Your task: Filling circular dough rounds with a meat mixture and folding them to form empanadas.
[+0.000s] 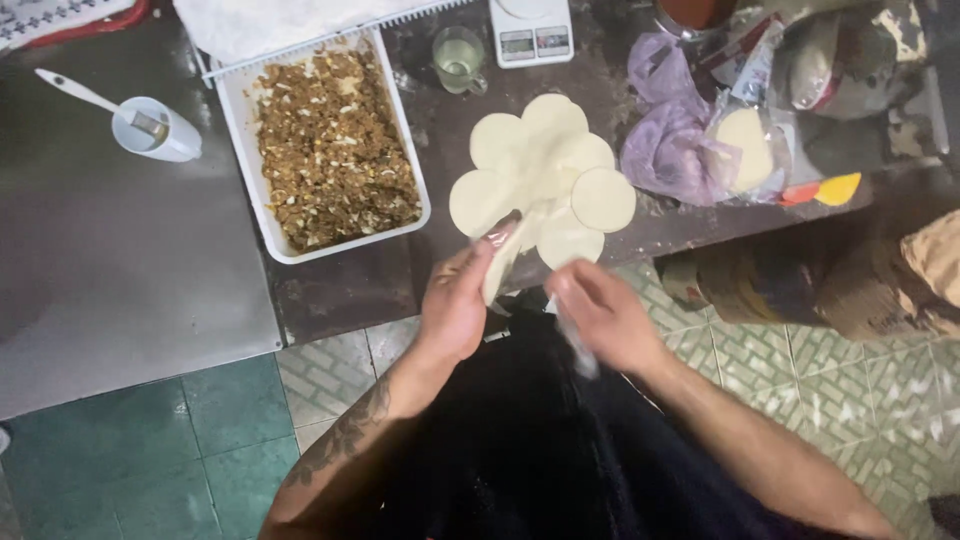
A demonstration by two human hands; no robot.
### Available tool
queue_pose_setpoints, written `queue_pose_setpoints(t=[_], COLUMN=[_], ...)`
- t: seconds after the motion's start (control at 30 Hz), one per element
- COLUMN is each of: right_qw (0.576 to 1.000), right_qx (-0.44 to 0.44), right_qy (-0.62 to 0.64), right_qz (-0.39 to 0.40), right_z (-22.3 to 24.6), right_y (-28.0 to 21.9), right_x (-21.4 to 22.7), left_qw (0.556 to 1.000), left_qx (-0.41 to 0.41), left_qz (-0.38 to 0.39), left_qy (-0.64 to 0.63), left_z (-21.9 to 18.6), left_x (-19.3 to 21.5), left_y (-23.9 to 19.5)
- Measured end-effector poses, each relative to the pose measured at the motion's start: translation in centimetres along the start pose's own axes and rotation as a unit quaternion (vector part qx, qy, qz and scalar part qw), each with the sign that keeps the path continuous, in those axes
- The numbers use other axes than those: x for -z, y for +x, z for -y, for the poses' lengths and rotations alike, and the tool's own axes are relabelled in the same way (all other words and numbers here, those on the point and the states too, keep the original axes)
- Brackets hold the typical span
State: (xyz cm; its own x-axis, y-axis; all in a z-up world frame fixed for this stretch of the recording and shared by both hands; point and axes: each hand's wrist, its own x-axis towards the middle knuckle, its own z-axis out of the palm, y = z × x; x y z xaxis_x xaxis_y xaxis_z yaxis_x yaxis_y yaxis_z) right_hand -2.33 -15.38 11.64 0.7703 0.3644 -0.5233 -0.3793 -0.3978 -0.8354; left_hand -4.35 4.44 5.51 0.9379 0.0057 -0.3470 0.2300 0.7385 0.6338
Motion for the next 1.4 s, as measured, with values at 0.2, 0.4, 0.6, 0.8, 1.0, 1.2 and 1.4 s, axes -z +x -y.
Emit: queue_pose_setpoints(t=[0.2,0.4,0.6,0.8,1.0,1.2,1.4], right_qw=[0.981,0.97,0.965,0.975,0.959,0.98,0.981], right_qx=[0.137,0.204,0.241,0.204,0.126,0.014,-0.163], right_qy=[-0.109,-0.123,-0.096,0.047,0.253,0.197,-0.064], right_qz=[-0.081,-0.053,-0.021,-0.072,0.017,-0.008,-0.082], right_z=[3.4,2.4,-2.0,-4.2,-5.7,-12.6,-17.4], right_y=[2.2,2.4,3.8,4.4,7.1,13.8,15.0], right_x=[-1.9,-2.0,-0.5,-2.5,-2.3,-2.0,-0.1], left_qw=[0.988,0.986,0.996,0.996,0.996,0.984,0.99], left_qx=[-0.048,-0.118,0.002,-0.073,-0.066,-0.157,-0.126], left_qz=[0.114,0.11,0.006,0.042,-0.05,0.001,0.002], left_qy=[0.092,0.029,-0.089,-0.024,0.035,0.082,0.061], left_z=[-0.2,1.3,-2.3,-1.4,-7.3,-11.3,-10.0], left_x=[-2.4,-1.2,-1.7,-0.7,0.2,3.3,4.4], left_y=[-1.2,-1.5,-1.8,-2.3,-2.5,-2.2,-2.3])
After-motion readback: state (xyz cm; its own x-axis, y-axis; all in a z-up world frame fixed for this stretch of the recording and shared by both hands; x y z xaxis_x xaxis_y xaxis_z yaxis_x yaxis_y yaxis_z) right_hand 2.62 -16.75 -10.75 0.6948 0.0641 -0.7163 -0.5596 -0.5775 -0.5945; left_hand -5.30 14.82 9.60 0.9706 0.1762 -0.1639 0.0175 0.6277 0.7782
